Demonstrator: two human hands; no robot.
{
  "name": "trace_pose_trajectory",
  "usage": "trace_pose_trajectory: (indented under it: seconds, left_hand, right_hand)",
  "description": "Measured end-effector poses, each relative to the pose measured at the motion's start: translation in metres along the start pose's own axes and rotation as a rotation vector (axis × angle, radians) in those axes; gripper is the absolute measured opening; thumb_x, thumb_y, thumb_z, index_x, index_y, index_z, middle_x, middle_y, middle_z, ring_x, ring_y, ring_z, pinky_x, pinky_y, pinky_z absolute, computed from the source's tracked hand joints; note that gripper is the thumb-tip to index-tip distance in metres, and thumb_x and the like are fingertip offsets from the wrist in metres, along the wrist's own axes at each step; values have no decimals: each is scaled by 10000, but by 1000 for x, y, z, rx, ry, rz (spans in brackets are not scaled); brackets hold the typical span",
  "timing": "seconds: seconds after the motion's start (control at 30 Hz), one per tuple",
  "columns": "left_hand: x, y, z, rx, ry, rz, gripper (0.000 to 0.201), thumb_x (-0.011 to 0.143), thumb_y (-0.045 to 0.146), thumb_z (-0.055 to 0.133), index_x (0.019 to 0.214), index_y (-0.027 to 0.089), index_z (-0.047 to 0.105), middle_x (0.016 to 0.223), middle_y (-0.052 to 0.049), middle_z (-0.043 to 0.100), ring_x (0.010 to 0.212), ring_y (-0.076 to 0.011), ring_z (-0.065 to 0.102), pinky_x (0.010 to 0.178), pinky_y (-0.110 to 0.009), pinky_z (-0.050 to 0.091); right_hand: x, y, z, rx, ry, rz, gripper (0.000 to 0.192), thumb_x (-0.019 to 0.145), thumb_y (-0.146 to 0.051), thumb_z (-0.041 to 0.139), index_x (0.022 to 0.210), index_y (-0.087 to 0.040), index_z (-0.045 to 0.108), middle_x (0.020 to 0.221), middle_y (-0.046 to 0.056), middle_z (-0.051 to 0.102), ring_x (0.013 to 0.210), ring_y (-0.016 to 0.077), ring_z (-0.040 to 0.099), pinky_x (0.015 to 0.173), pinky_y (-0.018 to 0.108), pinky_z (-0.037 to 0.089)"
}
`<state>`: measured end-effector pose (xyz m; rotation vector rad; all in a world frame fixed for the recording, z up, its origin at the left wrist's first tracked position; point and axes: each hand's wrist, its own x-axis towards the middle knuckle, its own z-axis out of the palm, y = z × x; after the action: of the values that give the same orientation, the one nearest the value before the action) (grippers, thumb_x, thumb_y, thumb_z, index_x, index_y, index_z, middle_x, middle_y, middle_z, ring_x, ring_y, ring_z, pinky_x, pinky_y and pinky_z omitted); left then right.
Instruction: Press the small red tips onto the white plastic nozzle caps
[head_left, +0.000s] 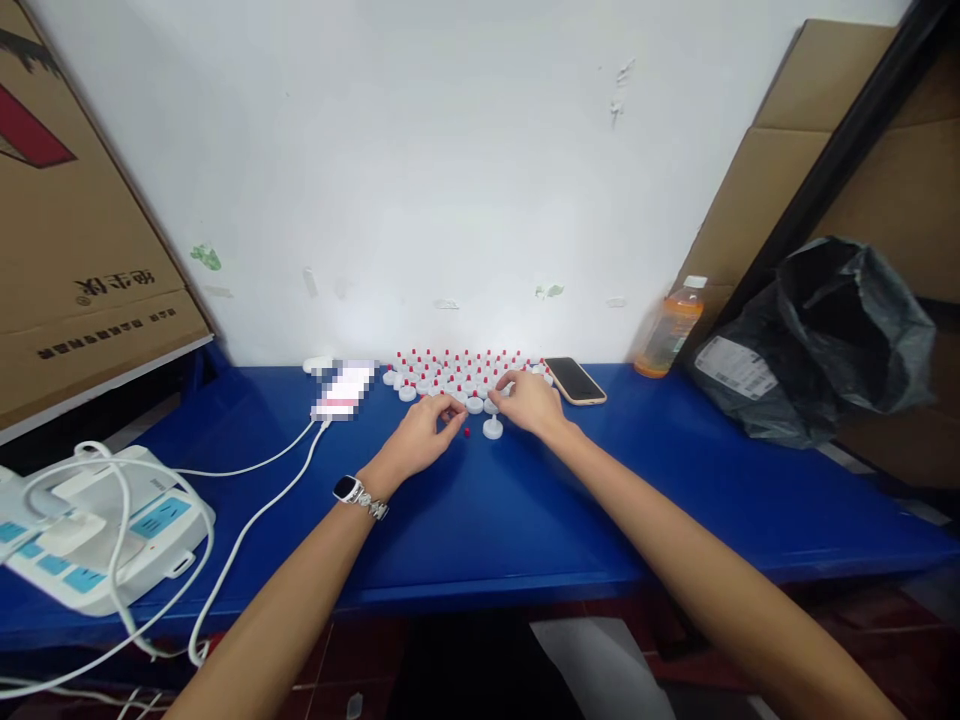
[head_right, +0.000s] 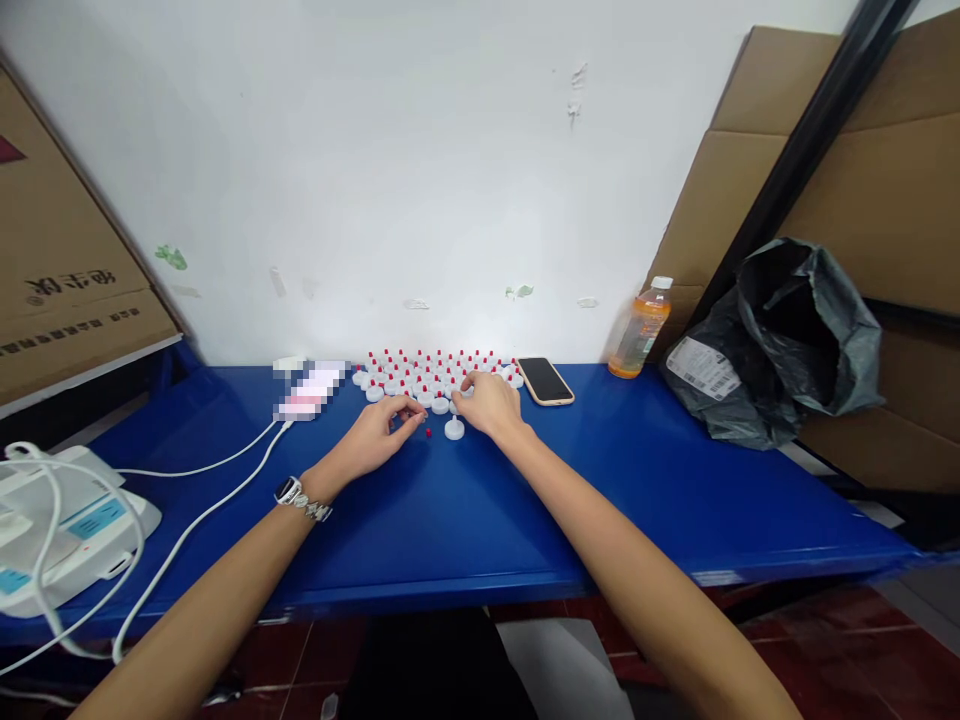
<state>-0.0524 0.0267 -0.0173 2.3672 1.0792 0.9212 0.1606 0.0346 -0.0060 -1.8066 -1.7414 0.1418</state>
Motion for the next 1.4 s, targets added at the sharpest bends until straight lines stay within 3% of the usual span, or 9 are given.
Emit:
trace_pose_trajectory:
  seconds: [0.17, 0.27, 0.4, 0.57, 0.7, 0.93, 1.1, 1.23, 1.4]
  left_hand:
    - [-1, 1, 0, 5, -7, -7, 231, 958, 376, 507, 967, 207, 663, 936, -38, 701, 840, -184, 618, 755, -309, 457]
    - [-1, 5, -1, -18, 32, -7, 252, 971, 410, 488, 983, 205, 635, 919, -35, 684, 826, -181, 608, 730, -302, 444]
    - [-1, 13, -2, -90, 82, 16, 283, 996, 446, 445, 974, 201, 584, 893, -23, 661, 780, -158, 581, 701, -286, 421]
    - [-3, 19, 2, -132, 94, 38, 280, 1005, 453, 425, 938, 202, 532, 841, -4, 610, 739, -140, 552, 709, -277, 414]
    - [-4, 17, 6, -109, 63, 38, 294, 1004, 470, 416, 904, 207, 501, 819, 1, 586, 724, -144, 530, 695, -284, 400]
    - [-8, 18, 8, 139, 10, 52, 255, 1025, 396, 362, 863, 220, 447, 810, -6, 555, 707, -168, 522, 652, -310, 373]
    - [-10, 24, 3, 287, 31, 120, 215, 1043, 331, 297, 938, 225, 452, 868, -26, 548, 783, -190, 546, 709, -321, 403]
    - [-8, 24, -3, 236, 129, 147, 239, 1053, 332, 263, 927, 221, 433, 943, -42, 527, 832, -182, 537, 767, -320, 418]
    - [-7, 21, -5, 86, 175, 95, 262, 1055, 344, 279, 867, 221, 414, 874, -26, 510, 775, -171, 499, 727, -320, 395]
  right_hand:
    - [1, -4, -3, -50, -27, -16, 138, 825, -348, 646, 824, -240, 731, 766, 59, 699, 769, 239, 640, 665, 320, 395]
    - [-10, -7, -9, 16, 120, -114, 161, 873, -352, 603, 906, -237, 710, 889, 55, 695, 791, 217, 640, 690, 319, 425]
    - [-31, -17, -17, 106, 263, -344, 153, 926, -296, 538, 1000, -232, 656, 1168, 75, 658, 1049, 233, 622, 821, 332, 456]
    - [-44, -26, -13, 189, 98, -487, 217, 977, -225, 448, 1123, -218, 609, 1075, 71, 704, 963, 224, 643, 910, 375, 433]
    - [-45, -23, -5, 331, 11, -566, 254, 950, -202, 488, 1168, -223, 618, 1140, 86, 667, 1035, 207, 624, 909, 335, 464]
    - [-45, -20, 0, 327, -43, -586, 235, 883, -144, 535, 1085, -212, 635, 1056, 68, 649, 959, 197, 621, 884, 327, 479]
    - [-49, -25, 0, 363, 19, -608, 219, 852, -158, 552, 1055, -209, 615, 1038, 76, 638, 951, 202, 619, 869, 336, 497]
    - [-50, -27, 1, 498, 0, -569, 390, 822, -233, 618, 1207, -216, 558, 1082, 76, 658, 868, 185, 626, 783, 321, 523]
    - [-51, -25, 1, 600, -37, -483, 311, 881, -328, 589, 1167, -205, 589, 890, 34, 691, 756, 163, 620, 758, 317, 517]
